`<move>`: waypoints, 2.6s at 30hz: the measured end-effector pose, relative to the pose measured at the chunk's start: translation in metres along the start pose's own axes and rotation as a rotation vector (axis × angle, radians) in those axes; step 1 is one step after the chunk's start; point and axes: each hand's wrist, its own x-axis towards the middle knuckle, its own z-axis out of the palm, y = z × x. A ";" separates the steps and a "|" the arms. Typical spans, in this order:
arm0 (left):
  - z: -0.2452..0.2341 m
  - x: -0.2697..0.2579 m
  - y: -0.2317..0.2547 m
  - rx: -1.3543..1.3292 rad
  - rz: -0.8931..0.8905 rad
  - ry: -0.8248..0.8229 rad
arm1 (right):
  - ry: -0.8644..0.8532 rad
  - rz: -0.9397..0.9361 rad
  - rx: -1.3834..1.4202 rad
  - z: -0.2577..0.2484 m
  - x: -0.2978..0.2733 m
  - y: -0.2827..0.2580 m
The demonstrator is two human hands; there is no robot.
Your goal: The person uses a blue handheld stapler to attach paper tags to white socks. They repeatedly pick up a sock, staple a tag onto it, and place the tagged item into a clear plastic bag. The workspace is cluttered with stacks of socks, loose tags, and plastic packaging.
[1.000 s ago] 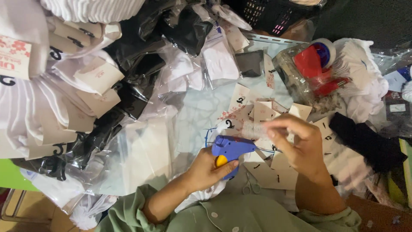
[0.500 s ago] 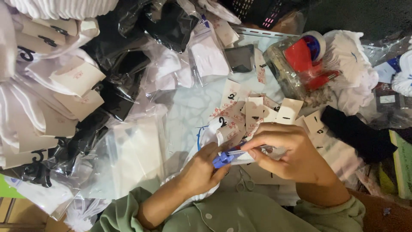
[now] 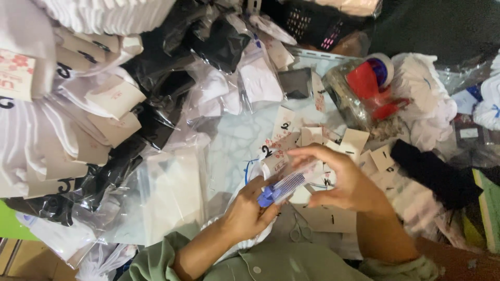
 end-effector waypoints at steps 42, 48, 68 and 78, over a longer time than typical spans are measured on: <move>-0.014 0.014 0.004 -0.163 -0.442 0.615 | 0.327 0.127 0.006 0.075 -0.006 0.060; -0.012 0.018 0.017 -0.113 -0.374 0.562 | 0.390 0.131 -0.095 0.082 -0.004 0.060; -0.006 0.013 0.007 0.233 0.050 0.482 | 0.310 -0.116 -0.105 0.098 0.002 0.080; 0.007 0.006 -0.004 0.355 0.160 0.411 | 0.272 0.023 0.460 0.116 -0.005 0.132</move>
